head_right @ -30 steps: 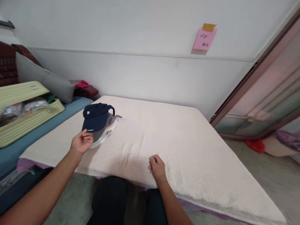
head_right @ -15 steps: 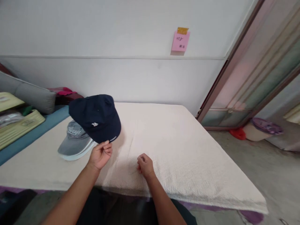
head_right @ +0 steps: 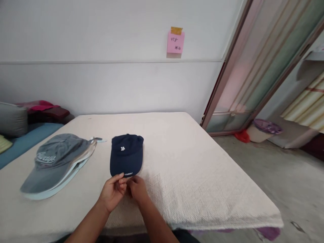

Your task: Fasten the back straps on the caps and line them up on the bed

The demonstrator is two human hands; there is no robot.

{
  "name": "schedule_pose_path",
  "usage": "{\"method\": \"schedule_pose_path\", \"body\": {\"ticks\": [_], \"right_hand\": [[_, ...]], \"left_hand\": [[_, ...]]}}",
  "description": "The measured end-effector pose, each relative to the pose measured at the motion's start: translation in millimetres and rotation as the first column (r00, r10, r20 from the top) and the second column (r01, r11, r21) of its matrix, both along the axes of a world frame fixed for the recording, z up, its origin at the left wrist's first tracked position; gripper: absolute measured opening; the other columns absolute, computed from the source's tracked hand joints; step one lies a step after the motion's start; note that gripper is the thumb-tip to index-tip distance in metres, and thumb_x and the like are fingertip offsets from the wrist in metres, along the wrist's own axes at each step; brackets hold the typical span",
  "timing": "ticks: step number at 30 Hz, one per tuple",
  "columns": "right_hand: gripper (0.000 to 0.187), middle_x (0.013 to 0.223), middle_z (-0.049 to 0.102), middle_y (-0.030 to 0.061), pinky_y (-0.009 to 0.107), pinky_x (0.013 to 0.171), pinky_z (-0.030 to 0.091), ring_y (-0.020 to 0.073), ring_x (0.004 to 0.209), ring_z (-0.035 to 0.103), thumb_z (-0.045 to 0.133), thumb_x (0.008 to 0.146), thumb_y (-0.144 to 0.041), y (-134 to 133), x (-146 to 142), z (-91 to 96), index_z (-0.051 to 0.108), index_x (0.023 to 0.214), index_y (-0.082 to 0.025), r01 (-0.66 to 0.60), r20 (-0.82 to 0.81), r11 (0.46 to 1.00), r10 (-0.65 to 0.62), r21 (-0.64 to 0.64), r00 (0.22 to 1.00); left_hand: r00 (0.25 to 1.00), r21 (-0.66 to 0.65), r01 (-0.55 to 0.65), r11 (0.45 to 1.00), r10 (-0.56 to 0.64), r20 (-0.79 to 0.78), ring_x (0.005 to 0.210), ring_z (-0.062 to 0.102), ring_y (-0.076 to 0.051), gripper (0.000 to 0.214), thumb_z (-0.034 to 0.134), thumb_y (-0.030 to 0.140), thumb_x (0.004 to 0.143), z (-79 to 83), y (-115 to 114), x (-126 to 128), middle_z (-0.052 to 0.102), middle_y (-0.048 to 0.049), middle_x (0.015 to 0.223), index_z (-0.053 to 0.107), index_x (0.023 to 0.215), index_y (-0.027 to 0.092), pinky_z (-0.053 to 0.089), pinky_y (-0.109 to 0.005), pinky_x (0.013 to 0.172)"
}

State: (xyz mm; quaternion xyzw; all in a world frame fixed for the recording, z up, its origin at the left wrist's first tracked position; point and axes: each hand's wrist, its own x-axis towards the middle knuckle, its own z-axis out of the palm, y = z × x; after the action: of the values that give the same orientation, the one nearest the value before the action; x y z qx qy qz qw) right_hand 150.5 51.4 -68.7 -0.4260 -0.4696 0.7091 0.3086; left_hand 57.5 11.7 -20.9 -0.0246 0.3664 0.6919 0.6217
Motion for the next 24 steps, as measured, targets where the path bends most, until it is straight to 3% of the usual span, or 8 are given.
{"method": "schedule_pose_path", "body": {"ticks": [9,15,18,21,24], "right_hand": [[0.011,0.058,0.059,0.0007,0.023,0.047,0.038,0.0108,0.047,0.051,0.053,0.067,-0.022,-7.9,-5.8,13.7,0.061,0.072,-0.017,-0.034,-0.107,0.985,0.016,-0.166,0.994],[0.013,0.067,0.064,0.0037,0.022,0.055,0.041,0.0128,0.06,0.058,0.058,0.062,-0.015,4.9,4.5,29.5,0.06,0.074,-0.015,0.008,-0.273,0.96,-0.088,-0.281,0.958],[0.008,0.069,0.065,0.0045,0.025,0.061,0.045,0.0143,0.064,0.06,0.061,0.066,-0.02,9.5,7.7,33.8,0.06,0.072,-0.015,0.002,-0.348,0.945,-0.122,-0.327,0.929],[0.019,0.078,0.069,0.0073,0.027,0.064,0.047,0.0165,0.069,0.062,0.064,0.072,-0.031,13.2,8.3,37.1,0.063,0.081,-0.015,0.011,-0.401,0.938,-0.158,-0.346,0.903],[0.029,0.098,0.071,0.0105,0.032,0.075,0.05,0.0213,0.086,0.065,0.065,0.077,-0.038,18.0,10.4,42.4,0.066,0.094,-0.015,0.049,-0.432,0.955,-0.179,-0.293,0.884]], "left_hand": [[1.0,-0.051,-0.003,0.999,0.003,-0.001,0.04,0.047,-0.005,0.022,0.055,0.002,0.08,-3.0,-5.8,-6.8,0.051,0.0018,0.049,0.051,0.062,0.014,0.04,-0.012,0.033],[0.999,-0.052,-0.047,0.998,0.047,-0.007,0.042,0.05,-0.006,0.016,0.058,0.005,0.081,-1.1,-17.0,-20.4,0.052,0.0026,0.054,0.053,0.068,0.015,0.036,-0.012,0.031],[0.998,-0.06,-0.059,0.996,0.058,-0.017,0.042,0.05,-0.006,0.016,0.06,0.006,0.079,-0.7,-21.0,-27.7,0.052,0.0034,0.054,0.053,0.068,0.015,0.035,-0.013,0.031],[0.999,-0.071,-0.02,0.997,0.017,-0.037,0.042,0.05,-0.006,0.018,0.063,0.006,0.075,-4.8,-27.8,-28.0,0.05,0.004,0.051,0.053,0.064,0.015,0.034,-0.013,0.032],[0.997,-0.081,0.037,0.996,-0.042,-0.064,0.044,0.053,-0.008,0.019,0.07,0.002,0.066,-13.6,-38.4,-20.0,0.054,0.0034,0.052,0.056,0.063,0.014,0.035,-0.015,0.033]]}}
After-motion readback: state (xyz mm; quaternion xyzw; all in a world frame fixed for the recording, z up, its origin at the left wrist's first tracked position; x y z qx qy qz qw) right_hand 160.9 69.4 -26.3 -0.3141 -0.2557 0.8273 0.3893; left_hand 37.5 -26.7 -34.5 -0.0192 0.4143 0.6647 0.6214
